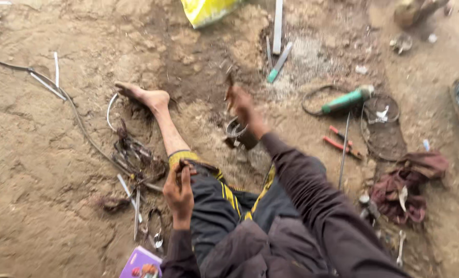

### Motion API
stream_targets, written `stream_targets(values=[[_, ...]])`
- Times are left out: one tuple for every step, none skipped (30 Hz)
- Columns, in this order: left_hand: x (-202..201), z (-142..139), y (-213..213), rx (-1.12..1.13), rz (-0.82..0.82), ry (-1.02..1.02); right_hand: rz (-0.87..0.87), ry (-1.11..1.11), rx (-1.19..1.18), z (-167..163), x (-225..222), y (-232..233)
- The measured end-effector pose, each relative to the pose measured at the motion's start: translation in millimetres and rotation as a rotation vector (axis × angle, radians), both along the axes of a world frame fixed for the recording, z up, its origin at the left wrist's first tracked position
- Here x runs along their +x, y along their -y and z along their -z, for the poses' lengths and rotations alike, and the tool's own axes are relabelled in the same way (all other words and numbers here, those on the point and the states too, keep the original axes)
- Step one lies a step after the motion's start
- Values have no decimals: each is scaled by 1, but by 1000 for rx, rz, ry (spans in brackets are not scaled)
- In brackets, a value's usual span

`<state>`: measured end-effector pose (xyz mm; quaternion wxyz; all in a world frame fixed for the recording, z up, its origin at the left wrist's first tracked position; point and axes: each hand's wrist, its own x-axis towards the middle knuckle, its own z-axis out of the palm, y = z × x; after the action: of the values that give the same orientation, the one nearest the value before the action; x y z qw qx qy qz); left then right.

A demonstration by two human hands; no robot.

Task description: The person sits on the ground and repairs a cylindrical electrical component, likely a motor stator. They use a screwdriver to adjust internal parts, a hammer to tap the screwdriver, and pliers to manipulate wires and internal elements. The person repeatedly inspects the component by hand and with tools.

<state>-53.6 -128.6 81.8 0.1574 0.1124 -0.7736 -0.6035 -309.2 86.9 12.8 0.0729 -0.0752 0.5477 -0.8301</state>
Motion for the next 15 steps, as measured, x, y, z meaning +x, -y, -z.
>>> stream_targets(values=[[0, 2, 0, 57, -28, 38, 32, 21, 188, 4, 6, 18], [3, 6, 0, 111, -56, 91, 63, 55, 372, 10, 16, 39], [7, 10, 2, 135, -54, 93, 27, -73, 545, 16, 21, 57], [13, 15, 4, 156, -48, 99, -7, -199, 714, 23, 25, 73], [19, 21, 7, 179, -44, 104, -16, -324, 785, 27, 22, 92], [25, 27, 11, 146, -48, 113, -27, -452, 856, 29, 14, 107], [33, 32, 17, 111, -50, 118, -45, -425, 909, 30, 8, 118], [39, 36, 23, 74, -52, 119, -61, -402, 960, 29, 0, 129], [44, 40, 31, 91, -67, 163, -74, -383, 1011, 27, -11, 135], [49, 41, 39, 108, -85, 204, -107, -313, 1000, 24, -22, 138], [52, 42, 46, 127, -102, 241, -138, -247, 990, 21, -33, 140], [55, 41, 52, 147, -128, 244, -170, -179, 980, 18, -42, 142], [57, 39, 56, 168, -155, 246, -168, -129, 984, 17, -50, 141], [56, 38, 60, 190, -179, 245, -163, -81, 990, 16, -59, 138], [56, 36, 62, 164, -197, 267, -158, -30, 995, 18, -64, 134]])
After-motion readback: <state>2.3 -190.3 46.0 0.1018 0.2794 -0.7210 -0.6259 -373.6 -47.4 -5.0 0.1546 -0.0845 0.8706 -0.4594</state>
